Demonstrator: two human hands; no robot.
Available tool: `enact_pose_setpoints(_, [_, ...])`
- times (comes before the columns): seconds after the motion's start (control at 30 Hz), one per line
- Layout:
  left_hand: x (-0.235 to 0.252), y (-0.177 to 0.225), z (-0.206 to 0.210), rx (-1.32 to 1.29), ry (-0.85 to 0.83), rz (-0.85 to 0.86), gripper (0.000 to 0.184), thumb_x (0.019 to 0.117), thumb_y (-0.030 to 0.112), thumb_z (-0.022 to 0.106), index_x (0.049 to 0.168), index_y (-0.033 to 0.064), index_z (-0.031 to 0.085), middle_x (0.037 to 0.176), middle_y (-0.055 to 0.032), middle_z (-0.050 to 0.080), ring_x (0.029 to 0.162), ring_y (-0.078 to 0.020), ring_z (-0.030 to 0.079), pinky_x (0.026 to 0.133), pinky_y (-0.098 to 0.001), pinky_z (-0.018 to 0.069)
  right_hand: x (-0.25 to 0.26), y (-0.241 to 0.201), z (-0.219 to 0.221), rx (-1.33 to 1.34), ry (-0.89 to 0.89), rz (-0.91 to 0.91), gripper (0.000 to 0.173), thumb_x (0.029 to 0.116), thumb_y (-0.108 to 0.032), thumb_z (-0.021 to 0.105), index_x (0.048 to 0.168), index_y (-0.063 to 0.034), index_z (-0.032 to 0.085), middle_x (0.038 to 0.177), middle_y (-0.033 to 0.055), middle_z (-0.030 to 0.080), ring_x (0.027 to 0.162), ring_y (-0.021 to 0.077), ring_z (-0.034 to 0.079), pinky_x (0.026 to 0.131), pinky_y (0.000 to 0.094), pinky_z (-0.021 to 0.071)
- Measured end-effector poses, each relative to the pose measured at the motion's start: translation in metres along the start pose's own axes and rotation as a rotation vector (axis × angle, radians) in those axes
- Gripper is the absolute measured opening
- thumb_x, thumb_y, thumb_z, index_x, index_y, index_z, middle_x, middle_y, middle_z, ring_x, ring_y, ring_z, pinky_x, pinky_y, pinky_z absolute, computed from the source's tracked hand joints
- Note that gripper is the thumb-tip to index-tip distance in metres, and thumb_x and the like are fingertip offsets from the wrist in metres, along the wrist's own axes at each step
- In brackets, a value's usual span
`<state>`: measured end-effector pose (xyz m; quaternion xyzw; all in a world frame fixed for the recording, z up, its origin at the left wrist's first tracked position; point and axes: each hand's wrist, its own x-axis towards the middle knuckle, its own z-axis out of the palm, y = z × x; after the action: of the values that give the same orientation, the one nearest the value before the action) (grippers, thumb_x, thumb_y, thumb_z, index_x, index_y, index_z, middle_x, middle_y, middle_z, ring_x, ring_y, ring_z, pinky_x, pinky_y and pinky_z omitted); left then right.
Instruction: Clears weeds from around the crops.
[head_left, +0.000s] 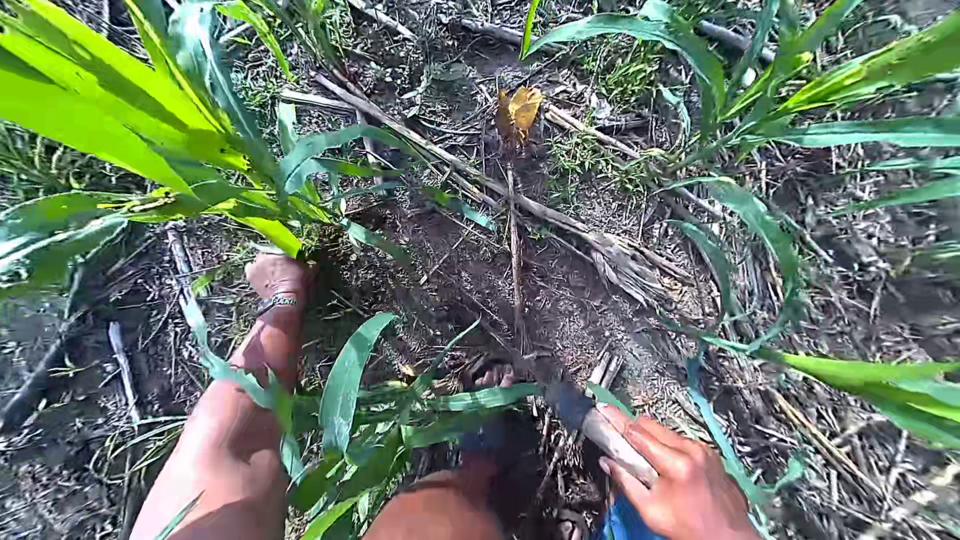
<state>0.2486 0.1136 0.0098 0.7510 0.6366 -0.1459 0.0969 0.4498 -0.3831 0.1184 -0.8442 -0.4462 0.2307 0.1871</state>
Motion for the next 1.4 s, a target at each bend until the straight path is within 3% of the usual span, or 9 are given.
enact_pose_setpoints(0.13, [-0.036,-0.014,0.041,-0.07,-0.059,0.649,0.028,0.0867,0.005,0.076,0.111,-0.0073,0.071,0.12,-0.0314,0.068,0.119,-0.0503,0.062,0.105,-0.0679,0.0425,-0.013,0.029,-0.018,0.408,0.011,0.167,0.053,0.0794,-0.03,0.08,0.127,-0.0076,0.072,0.109,0.006,0.077,0.093,0.0109,0.074,0.083,0.0333,0.0623])
enact_pose_setpoints(0.23, [-0.043,0.017,0.045,-0.238,-0.183,0.77,0.034,0.0886,0.002,0.075,0.119,-0.0088,0.068,0.128,-0.0318,0.064,0.124,-0.0479,0.059,0.108,-0.065,0.0428,-0.051,0.047,-0.066,0.929,0.025,0.457,0.045,0.0825,-0.002,0.069,0.127,0.0012,0.066,0.1,-0.001,0.076,0.069,0.0052,0.069,0.061,0.0239,0.0604])
enact_pose_setpoints(0.4, [-0.014,0.078,0.053,-0.142,-0.062,1.284,0.037,0.0789,0.012,0.084,0.111,-0.0016,0.072,0.12,-0.0252,0.069,0.116,-0.0467,0.065,0.101,-0.0665,0.0489,-0.094,0.078,-0.113,1.263,-0.001,0.689,0.036,0.0932,-0.022,0.069,0.128,-0.0125,0.066,0.096,-0.0057,0.074,0.069,0.0027,0.066,0.06,0.0197,0.0563])
enact_pose_setpoints(0.73, [-0.051,0.189,0.077,-0.001,-0.22,0.998,0.072,0.0876,0.028,0.08,0.151,0.0111,0.052,0.159,-0.0258,0.041,0.144,-0.0495,0.04,0.112,-0.0698,0.0358,0.059,0.098,0.024,1.227,-0.038,0.868,0.04,0.1056,-0.014,0.052,0.144,-0.0035,0.054,0.077,0.0097,0.066,0.047,0.0111,0.055,0.038,0.0236,0.0448])
enact_pose_setpoints(0.83, [-0.054,0.204,0.103,-0.107,-0.104,1.026,0.053,0.1002,0.015,0.062,0.152,0.0144,0.052,0.161,-0.0154,0.044,0.149,-0.0429,0.038,0.114,-0.0665,0.0329,0.053,0.127,0.051,1.208,-0.089,0.808,0.042,0.1048,-0.013,0.052,0.145,-0.0014,0.051,0.078,0.009,0.067,0.05,0.0115,0.059,0.042,0.024,0.0485])
enact_pose_setpoints(1.0, [-0.065,0.211,0.105,-0.291,0.024,1.104,0.041,0.0904,-0.003,0.066,0.131,-0.0011,0.068,0.142,-0.0289,0.06,0.135,-0.0531,0.052,0.108,-0.0691,0.0394,0.053,0.164,0.091,1.157,-0.258,0.799,0.044,0.1027,-0.015,0.061,0.143,-0.0022,0.049,0.079,0.0089,0.065,0.059,0.0162,0.064,0.053,0.0302,0.0552])
enact_pose_setpoints(1.2, [-0.062,0.209,0.094,-0.501,-0.108,1.009,0.038,0.0915,0.005,0.07,0.127,-0.0079,0.066,0.135,-0.0312,0.063,0.132,-0.0502,0.056,0.111,-0.0648,0.041,0.045,0.12,0.006,0.289,0.041,0.163,0.056,0.0854,-0.033,0.079,0.132,-0.0028,0.068,0.114,0.0184,0.074,0.101,0.0284,0.073,0.092,0.0513,0.0574])
enact_pose_setpoints(1.33, [-0.126,0.183,-0.01,-0.166,-0.62,0.573,0.04,0.1111,0.015,0.048,0.149,0.0038,0.048,0.149,-0.0166,0.054,0.139,-0.0295,0.051,0.117,-0.0454,0.0395,0.028,0.093,-0.064,-0.299,0.216,-0.207,0.052,0.0888,-0.048,0.062,0.124,-0.0112,0.074,0.078,0.0146,0.068,0.059,0.0353,0.066,0.048,0.0527,0.0512])
enact_pose_setpoints(1.4, [-0.115,0.158,0.039,-0.224,-0.399,0.714,0.031,0.104,0.013,0.059,0.13,-0.0035,0.062,0.11,-0.0288,0.069,0.1,-0.0447,0.067,0.086,-0.0607,0.0523,0.006,0.077,-0.111,-0.319,0.144,-0.145,0.051,0.0897,-0.048,0.066,0.122,-0.0092,0.074,0.083,0.0175,0.071,0.064,0.0368,0.068,0.052,0.0544,0.0528])
